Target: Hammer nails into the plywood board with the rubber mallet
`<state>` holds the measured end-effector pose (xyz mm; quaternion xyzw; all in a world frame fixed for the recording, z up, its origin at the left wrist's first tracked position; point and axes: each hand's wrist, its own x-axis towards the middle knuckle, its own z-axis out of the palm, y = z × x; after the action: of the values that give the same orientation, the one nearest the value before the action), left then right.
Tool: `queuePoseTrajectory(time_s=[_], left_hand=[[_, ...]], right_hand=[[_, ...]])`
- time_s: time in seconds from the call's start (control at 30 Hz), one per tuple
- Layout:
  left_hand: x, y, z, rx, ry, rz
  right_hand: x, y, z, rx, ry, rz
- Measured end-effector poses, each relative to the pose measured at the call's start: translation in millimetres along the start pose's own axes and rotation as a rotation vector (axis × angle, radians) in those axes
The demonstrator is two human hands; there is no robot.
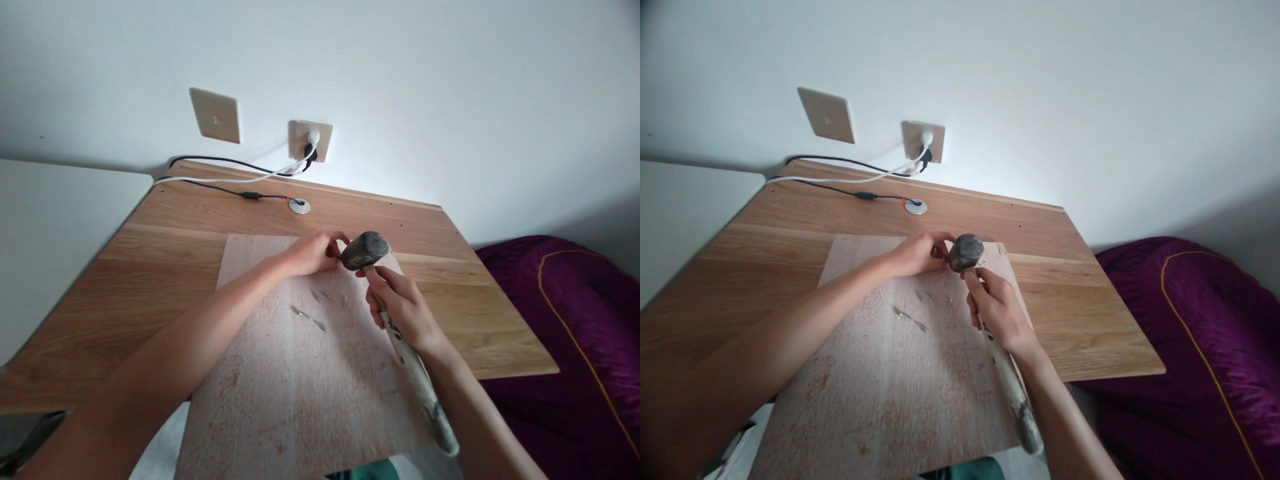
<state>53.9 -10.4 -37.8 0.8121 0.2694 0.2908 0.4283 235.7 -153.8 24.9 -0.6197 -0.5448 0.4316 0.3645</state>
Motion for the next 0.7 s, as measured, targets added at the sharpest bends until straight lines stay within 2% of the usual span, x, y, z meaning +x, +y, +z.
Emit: queuePoseTrajectory(time_s=[0.2,0.37,0.57,0.7], left_hand=[[1,-2,0.6,0.024,0.014,0.006],[0,-2,0.7,0.025,0.011,-0.010],[0,0,0.9,0.022,0.023,0.017],[1,1,1.0,0.029,0.018,-0.014]], right_hand=[[-2,-3,-2,0.052,0.078,-0.056],[-1,6,2,-0.072,-0.006,-0.009],[-5,8,5,-0.021,0.077,-0.050],[1,8,6,-0.037,0.044,-0.002]])
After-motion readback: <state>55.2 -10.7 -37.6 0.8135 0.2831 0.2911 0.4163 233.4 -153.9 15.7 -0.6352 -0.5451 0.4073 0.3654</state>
